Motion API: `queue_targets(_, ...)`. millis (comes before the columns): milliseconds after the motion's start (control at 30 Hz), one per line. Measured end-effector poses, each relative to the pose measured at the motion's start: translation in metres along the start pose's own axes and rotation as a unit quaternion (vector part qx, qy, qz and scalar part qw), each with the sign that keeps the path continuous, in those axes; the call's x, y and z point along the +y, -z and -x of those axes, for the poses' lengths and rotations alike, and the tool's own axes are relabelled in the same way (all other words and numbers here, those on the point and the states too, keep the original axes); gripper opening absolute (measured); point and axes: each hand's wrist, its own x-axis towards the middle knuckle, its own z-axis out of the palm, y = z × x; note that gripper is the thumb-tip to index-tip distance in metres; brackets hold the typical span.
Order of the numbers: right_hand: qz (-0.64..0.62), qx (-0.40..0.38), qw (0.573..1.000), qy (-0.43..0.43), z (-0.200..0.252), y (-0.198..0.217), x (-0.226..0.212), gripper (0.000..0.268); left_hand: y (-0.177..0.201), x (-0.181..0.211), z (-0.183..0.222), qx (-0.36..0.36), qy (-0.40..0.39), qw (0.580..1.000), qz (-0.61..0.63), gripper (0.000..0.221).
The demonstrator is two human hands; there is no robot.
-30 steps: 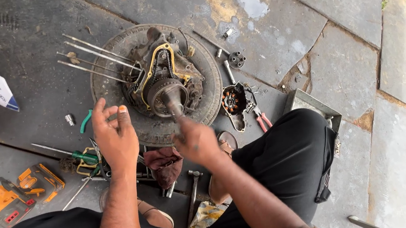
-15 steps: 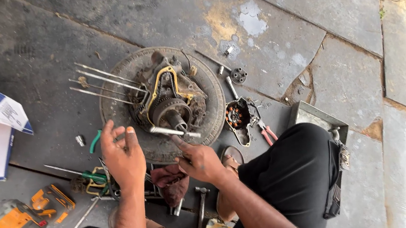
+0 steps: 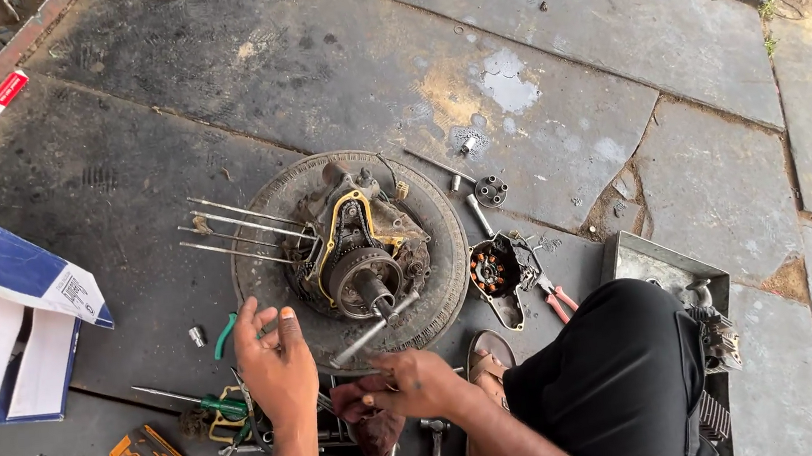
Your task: The person sits on the ground working on a scooter engine assembly resting on a tire. They use a cordless impact driver on the engine's pulley nut, hold the assembly with a wrench, and then drive a shaft out of the hub using a hammer and a metal punch.
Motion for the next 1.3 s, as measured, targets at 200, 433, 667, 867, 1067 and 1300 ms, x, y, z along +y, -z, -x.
queue_targets(200,-0.067,0.096,0.986,-0.122,0.003,0.047,-0.040,0.079,0.002,-0.008,0.000,0.011,-0.021,1.000,-0.002,0.055)
queue_targets(433,-0.078,0.100,0.985,-0.115,-0.012,-0.039,0.081,0.075,0.002,-0.006,0.001,0.007,-0.027,1.000,-0.010,0.054)
queue_targets(667,0.005,0.116,0.993,0.033,0.000,0.013,-0.010,0.087,0.000,-0.005,-0.001,0.009,-0.012,1.000,-0.013,0.055)
queue_targets(867,-0.114,0.124,0.971,-0.172,-0.025,-0.026,0.068,0.080,0.004,-0.007,0.001,0.014,-0.014,1.000,-0.018,0.054)
queue_targets(1067,-0.024,0.032,0.999,0.008,-0.014,-0.017,0.022,0.069,0.001,-0.006,0.000,0.010,-0.012,1.000,-0.021,0.054)
queue_targets(1300,-0.102,0.070,0.955,-0.268,-0.014,-0.007,0.045,0.073,0.004,-0.010,0.000,0.010,-0.021,0.999,-0.030,0.054)
